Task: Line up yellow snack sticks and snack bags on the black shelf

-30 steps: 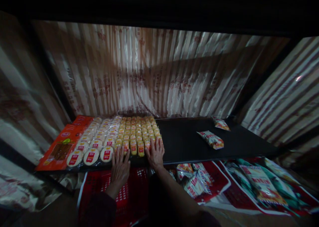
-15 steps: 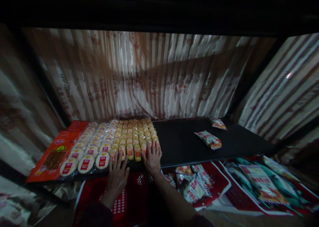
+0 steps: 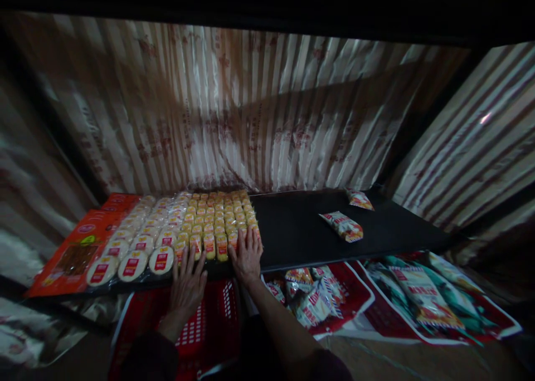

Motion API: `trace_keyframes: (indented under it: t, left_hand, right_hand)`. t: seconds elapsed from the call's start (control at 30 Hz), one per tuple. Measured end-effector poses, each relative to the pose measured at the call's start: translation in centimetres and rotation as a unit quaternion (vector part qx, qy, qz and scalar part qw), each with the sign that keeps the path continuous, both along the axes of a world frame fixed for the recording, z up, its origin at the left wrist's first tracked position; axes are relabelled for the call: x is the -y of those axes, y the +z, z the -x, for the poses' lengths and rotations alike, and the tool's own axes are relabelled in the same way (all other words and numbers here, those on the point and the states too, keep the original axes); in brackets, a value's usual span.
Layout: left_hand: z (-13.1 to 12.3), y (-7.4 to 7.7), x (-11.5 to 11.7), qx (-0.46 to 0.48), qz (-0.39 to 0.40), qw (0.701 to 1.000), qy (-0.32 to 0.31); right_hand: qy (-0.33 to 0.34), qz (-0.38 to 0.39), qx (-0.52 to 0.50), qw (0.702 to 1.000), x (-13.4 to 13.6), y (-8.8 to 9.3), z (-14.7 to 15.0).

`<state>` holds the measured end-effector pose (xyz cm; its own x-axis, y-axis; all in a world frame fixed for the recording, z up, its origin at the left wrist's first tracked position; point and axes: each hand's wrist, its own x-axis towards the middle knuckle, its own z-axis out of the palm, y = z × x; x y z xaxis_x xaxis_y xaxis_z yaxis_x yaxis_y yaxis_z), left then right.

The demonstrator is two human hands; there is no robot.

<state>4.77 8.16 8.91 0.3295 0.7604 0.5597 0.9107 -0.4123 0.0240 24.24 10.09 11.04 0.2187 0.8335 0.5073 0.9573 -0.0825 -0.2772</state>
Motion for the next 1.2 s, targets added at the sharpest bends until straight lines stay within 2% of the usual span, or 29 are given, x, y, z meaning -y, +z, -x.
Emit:
trace_keyframes:
  t: [0.27,0.5,0.67,0.9,1.2]
  left_hand:
    - [-0.4,0.3,-0.4,0.010,-0.030,0.999,0.015]
    - [-1.9,1.1,-1.2,-0.010,-0.057,0.998,-0.012]
    - [-2.9,1.0,-1.7,-0.004,-0.047,0.999,-0.016]
    - [-2.5,1.0,-1.9,-0.032,-0.038,0.999,-0.011]
    - [-2.6,1.9,-2.9,-0.040,-0.046,0.998,-0.020]
  right_hand:
    - [0.005,-0.021,-0.030,0.999,0.1,-0.1,-0.3]
    - [0.002,-0.016,-0.061,0.998,0.0,0.2,-1.1]
    - [-0.030,-0.026,-0.097,0.995,-0.6,0.1,-1.9]
    - [-0.025,-0.007,-0.144,0.989,-1.2,-0.5,-2.4]
    - [-0.025,-0.030,-0.196,0.980,-1.4,-0.5,-2.4]
